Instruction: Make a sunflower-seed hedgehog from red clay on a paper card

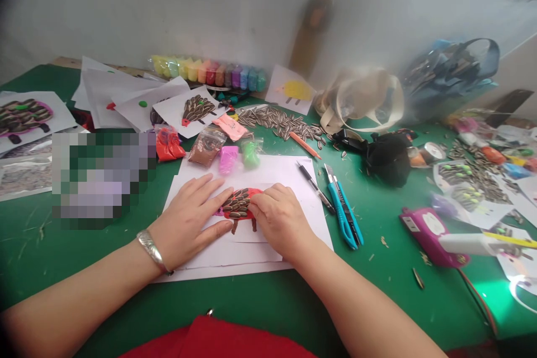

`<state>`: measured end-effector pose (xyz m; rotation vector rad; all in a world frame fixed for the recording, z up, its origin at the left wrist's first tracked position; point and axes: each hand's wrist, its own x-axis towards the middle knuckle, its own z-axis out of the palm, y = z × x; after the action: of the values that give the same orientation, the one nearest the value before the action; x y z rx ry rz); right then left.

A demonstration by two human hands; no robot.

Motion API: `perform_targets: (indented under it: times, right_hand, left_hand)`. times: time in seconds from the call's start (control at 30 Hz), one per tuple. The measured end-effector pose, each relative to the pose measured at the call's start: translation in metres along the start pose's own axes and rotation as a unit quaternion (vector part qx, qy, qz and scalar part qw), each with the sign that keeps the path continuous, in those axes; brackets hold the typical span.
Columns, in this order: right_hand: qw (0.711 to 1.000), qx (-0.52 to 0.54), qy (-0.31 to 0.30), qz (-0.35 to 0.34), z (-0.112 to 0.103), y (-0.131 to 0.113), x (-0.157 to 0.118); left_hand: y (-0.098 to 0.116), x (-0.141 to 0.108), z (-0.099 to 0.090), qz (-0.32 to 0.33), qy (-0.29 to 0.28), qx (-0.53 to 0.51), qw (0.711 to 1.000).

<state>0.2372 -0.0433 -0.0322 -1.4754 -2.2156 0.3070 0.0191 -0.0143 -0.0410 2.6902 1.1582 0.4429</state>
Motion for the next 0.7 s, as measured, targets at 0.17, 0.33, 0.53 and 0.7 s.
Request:
perform_targets:
  times: [0.17, 0.33, 0.53, 0.7]
  right_hand:
    - [1.000, 0.002, -0.002, 0.001, 0.003, -0.001, 0.001]
    - [0.999, 0.013, 0.021, 0.021, -0.006, 0.002, -0.002]
    - [1.000, 0.003, 0.011, 0.016, -0.009, 0.005, -0.005]
    - [1.000, -0.011, -0.006, 0.012, -0.006, 0.002, -0.002]
  left_hand:
    - [0.001, 0.001, -0.001, -0.005, -0.006, 0.000, 1.000]
    - [0.001, 0.001, -0.002, -0.005, -0.014, 0.004, 1.000]
    - [0.000, 0.000, -0.001, -0.003, -0.011, 0.010, 1.000]
    - [0.000, 0.000, 0.000, 0.000, -0.006, 0.006, 1.000]
